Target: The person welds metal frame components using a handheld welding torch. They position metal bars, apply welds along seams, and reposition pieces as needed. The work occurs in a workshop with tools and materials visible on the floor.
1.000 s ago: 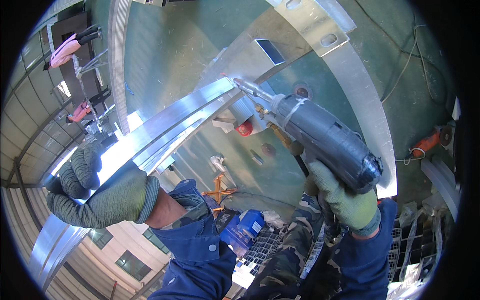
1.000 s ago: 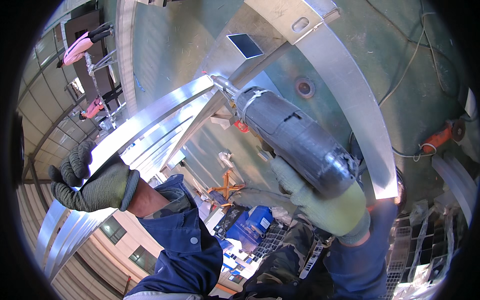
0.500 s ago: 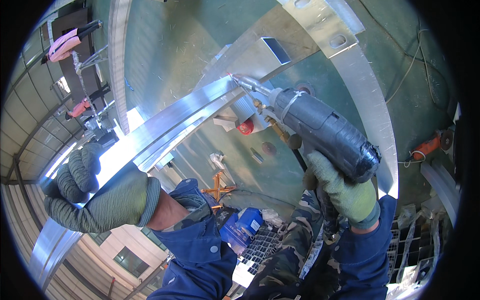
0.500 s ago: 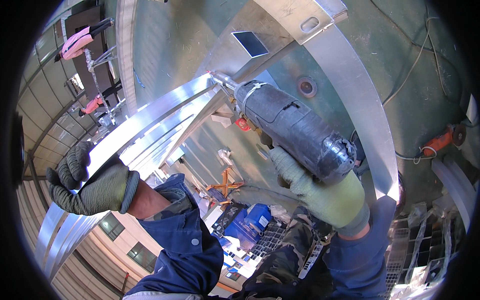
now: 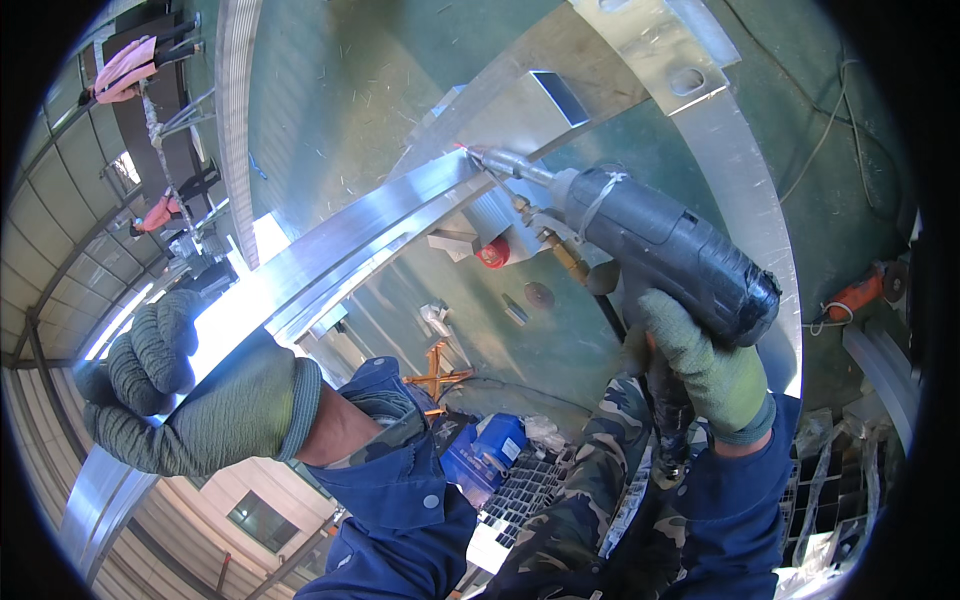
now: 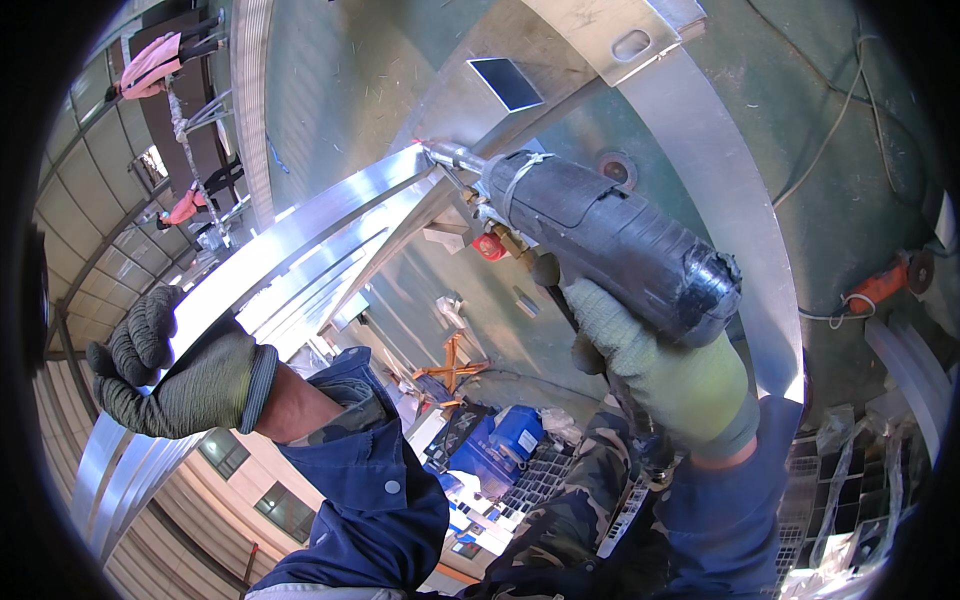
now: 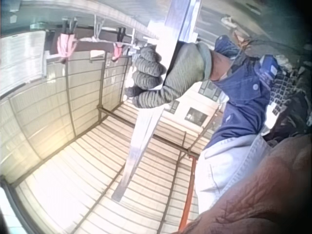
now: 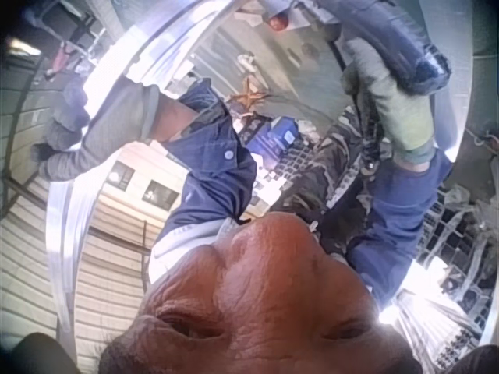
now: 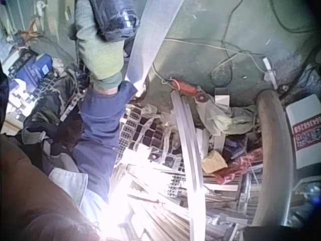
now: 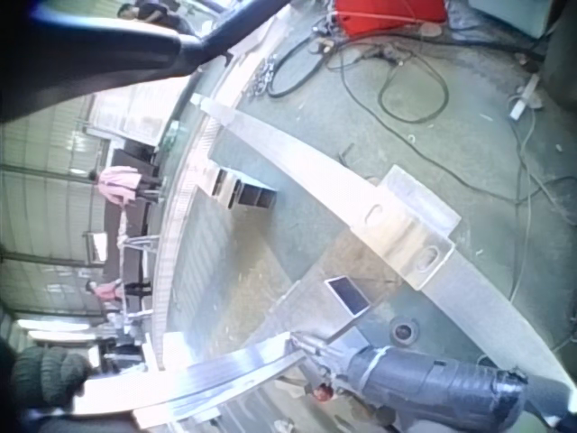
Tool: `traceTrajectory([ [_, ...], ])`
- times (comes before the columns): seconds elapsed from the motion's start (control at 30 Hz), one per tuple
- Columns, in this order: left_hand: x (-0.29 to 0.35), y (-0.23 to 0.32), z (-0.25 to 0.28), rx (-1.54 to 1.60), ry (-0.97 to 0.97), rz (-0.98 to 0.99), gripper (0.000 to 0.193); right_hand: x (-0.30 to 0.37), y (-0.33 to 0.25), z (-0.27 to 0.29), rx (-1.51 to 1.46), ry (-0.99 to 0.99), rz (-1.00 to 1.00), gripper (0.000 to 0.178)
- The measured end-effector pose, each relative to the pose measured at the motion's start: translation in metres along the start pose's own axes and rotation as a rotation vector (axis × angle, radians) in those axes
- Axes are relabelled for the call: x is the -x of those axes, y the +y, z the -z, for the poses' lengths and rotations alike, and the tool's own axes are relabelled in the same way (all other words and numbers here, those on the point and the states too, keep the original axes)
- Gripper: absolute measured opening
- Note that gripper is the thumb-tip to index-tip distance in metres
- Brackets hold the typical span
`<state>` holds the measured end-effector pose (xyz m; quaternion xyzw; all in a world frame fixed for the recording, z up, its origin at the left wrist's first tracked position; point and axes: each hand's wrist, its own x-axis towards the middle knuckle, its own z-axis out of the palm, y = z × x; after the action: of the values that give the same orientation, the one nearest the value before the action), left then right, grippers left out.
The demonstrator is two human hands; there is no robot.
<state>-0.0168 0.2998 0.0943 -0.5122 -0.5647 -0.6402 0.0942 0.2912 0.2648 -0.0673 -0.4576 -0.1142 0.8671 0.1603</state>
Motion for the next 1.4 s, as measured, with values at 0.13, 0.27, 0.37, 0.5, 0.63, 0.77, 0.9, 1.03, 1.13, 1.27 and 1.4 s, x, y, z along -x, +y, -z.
traceTrajectory([
  [0.13, -0.037, 0.002, 0.029, -0.092, -0.040, -0.003, 0.029, -0.001, 0.001, 0.000, 0.057, 0.015, 0.065, 0.038],
  [0.27, 0.010, 0.015, -0.014, -0.131, 0.038, -0.055, 0.024, -0.006, -0.002, -0.002, 0.003, -0.055, 0.037, 0.043],
  [0.37, 0.028, 0.018, -0.041, -0.008, 0.036, 0.030, 0.021, -0.004, -0.004, 0.000, -0.061, 0.002, 0.016, 0.038],
  [0.5, 0.024, 0.022, -0.042, 0.071, 0.005, 0.093, 0.018, -0.004, -0.012, -0.001, -0.045, -0.019, 0.014, 0.034],
  [0.63, 0.025, 0.018, -0.038, 0.134, -0.008, 0.146, 0.015, -0.002, -0.018, -0.003, 0.079, 0.014, -0.042, 0.031],
  [0.77, 0.025, 0.019, -0.037, 0.165, -0.024, 0.172, 0.013, -0.001, -0.009, 0.003, 0.214, -0.019, 0.109, 0.027],
  [0.9, 0.025, 0.021, -0.037, 0.195, -0.036, 0.197, 0.013, -0.004, 0.013, 0.016, 0.456, -0.099, 0.482, 0.032],
  [1.03, 0.026, 0.020, -0.037, 0.232, -0.045, 0.220, 0.014, 0.000, 0.005, 0.016, 0.402, -0.130, 0.330, 0.031],
  [1.13, 0.029, 0.022, -0.034, 0.268, -0.050, 0.243, 0.016, 0.003, -0.002, 0.013, 0.309, -0.093, 0.178, 0.028],
  [1.27, 0.025, 0.024, -0.030, 0.343, -0.063, 0.292, 0.019, 0.008, -0.005, 0.009, 0.264, -0.039, 0.146, 0.025],
  [1.4, 0.016, 0.020, -0.028, 0.320, -0.103, 0.256, 0.016, 0.011, -0.006, 0.010, 0.266, -0.009, 0.112, 0.025],
])
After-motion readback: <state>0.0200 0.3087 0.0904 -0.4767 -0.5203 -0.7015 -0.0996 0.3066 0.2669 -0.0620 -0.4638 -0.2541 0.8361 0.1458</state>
